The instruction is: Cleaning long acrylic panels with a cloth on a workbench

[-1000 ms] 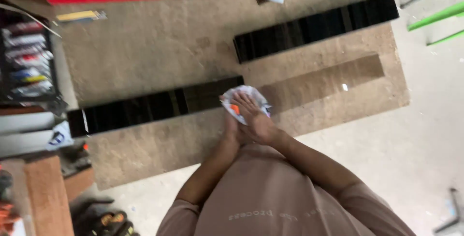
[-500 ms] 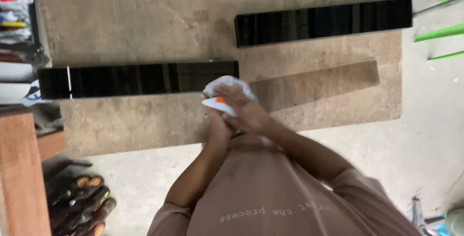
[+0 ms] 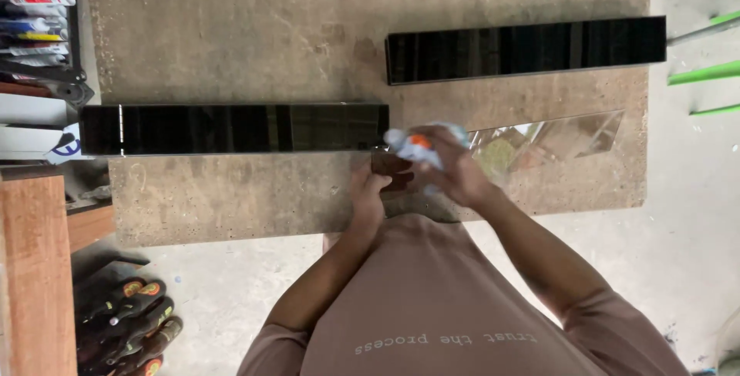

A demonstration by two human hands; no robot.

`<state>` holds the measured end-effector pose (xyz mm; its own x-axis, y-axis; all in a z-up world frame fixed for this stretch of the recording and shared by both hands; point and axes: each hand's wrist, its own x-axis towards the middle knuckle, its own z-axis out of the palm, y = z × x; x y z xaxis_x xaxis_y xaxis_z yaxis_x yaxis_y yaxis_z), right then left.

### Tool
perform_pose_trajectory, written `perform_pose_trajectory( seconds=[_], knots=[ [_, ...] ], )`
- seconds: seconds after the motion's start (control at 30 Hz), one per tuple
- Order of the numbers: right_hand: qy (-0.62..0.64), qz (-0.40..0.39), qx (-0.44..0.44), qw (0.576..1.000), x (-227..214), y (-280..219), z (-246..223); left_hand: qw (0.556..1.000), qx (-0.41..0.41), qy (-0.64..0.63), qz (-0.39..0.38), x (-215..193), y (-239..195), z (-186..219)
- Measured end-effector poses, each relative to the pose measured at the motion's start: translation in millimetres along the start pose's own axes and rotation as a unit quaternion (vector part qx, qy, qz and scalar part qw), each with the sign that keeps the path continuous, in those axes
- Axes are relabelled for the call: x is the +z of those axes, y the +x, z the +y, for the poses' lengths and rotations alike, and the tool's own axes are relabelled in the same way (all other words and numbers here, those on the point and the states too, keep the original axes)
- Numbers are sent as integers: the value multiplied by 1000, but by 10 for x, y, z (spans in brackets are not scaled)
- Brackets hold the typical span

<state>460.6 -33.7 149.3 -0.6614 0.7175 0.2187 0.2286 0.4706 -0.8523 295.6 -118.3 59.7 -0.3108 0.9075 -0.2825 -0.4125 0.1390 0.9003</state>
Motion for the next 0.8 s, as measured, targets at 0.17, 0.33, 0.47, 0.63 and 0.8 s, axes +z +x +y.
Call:
perform_pose_trajectory(
  seconds=[0.17,0.33,0.47,0.63,0.8],
  knots=[
    [-50,27,79,995,-94,18,-268,994,40,94,-42,121,-46,403],
    [-223,45,-103,968,158,319,-671,993,31,82,-78,152,-139,292],
    [-293,77,-124,945,72,-42,-415,990,28,65,-120,206,-156,266],
    [-236,98,-70,964,-14,-348,-295,986,25,47,-156,350,-223,213],
    [-103,262,33,959,-514,-254,-472,972,165,124,-107,670,-254,582]
  ],
)
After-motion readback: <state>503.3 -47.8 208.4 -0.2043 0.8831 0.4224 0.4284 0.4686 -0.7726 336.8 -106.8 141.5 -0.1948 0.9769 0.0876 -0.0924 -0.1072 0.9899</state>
